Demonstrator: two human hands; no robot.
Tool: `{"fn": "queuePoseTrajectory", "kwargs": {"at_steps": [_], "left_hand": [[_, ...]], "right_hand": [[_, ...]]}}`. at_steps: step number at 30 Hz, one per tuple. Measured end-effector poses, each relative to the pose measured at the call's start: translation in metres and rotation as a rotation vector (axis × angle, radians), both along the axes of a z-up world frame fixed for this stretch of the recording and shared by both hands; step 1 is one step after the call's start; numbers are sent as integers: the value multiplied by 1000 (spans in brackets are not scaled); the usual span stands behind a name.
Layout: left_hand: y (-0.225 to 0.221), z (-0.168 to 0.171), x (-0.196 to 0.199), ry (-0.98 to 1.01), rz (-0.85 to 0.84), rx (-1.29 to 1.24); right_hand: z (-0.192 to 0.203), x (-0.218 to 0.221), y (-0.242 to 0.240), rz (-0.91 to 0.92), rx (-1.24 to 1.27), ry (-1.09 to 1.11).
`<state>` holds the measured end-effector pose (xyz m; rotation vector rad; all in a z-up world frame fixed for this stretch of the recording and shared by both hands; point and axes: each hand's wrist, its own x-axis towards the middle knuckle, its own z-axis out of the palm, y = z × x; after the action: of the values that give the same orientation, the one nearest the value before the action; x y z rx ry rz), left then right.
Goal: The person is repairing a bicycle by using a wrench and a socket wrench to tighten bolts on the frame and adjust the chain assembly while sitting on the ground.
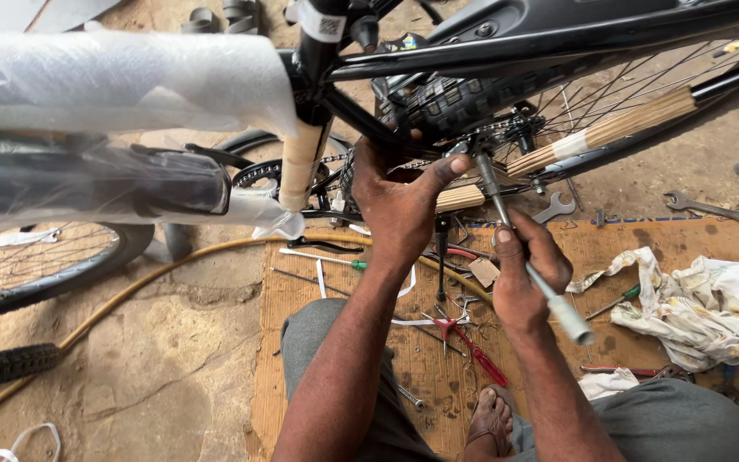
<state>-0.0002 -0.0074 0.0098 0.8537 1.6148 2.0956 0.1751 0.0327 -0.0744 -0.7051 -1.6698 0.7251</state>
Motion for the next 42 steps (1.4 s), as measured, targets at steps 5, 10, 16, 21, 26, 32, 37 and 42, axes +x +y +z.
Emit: {"fn": "queuePoseTrajectory", "kwargs": {"at_steps": [5,10,16,21,26,32,37,42], "left_hand": [[3,-5,0,13,0,22],[3,-6,-1,76,19,11],[6,-6,-2,-21,-7,59],[5,-10,-3,42,25,64],[6,-15,-5,47,18,65],[6,-16,-5,58,18,64],[5,-18,-4,81,26,65],[6,-18,-4,46,11,37]], "right_hand": [[5,6,-2,-62,244,-157],[3,-2,2,-13,-32,-46],[12,-8,3,-6,250,-146],[9,-5,17,-34,79,-190],[20,1,17,48,213,-209],[29,4,25,118,102,-247],[27,9,34,193,167,-224],[29,18,52,289,203,-238]]}}
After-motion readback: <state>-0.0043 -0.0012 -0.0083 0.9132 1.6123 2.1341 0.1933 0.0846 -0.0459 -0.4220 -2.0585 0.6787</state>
